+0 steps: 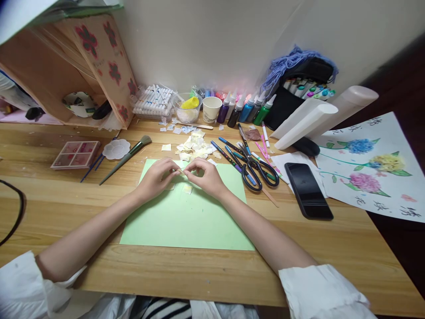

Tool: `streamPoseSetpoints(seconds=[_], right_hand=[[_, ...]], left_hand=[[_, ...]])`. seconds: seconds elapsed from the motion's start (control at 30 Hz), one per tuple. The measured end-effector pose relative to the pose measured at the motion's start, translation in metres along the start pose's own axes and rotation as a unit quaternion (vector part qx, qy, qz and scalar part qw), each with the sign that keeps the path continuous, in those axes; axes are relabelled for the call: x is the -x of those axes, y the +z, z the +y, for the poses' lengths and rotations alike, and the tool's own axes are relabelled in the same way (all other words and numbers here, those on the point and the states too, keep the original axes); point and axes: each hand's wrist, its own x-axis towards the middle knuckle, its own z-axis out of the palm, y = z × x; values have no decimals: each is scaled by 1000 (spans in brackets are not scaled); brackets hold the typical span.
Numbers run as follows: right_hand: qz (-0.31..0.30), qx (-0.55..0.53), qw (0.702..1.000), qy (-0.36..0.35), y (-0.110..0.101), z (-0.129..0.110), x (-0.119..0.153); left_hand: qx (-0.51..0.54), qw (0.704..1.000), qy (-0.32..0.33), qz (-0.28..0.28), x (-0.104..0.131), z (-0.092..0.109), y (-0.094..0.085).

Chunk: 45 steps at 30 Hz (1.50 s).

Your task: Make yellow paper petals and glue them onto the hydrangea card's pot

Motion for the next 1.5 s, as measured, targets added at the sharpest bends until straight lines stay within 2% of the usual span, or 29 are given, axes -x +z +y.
streamPoseSetpoints(seconds=[1.07, 1.13, 1.3, 1.5], right_hand=[[-12, -3, 1000, -4, 0, -2, 0], [-9, 4, 1000, -3, 0, -2, 0], [34, 20, 999, -4, 1, -2, 2], [28, 45, 998, -35, 1, -4, 3]], left_hand=[[8, 1000, -18, -19, 0, 2, -1], [16, 999, -29, -11, 1, 4, -1], [35, 995, -68, 57, 2, 11, -1], [62, 996, -65, 29, 4, 18, 2]])
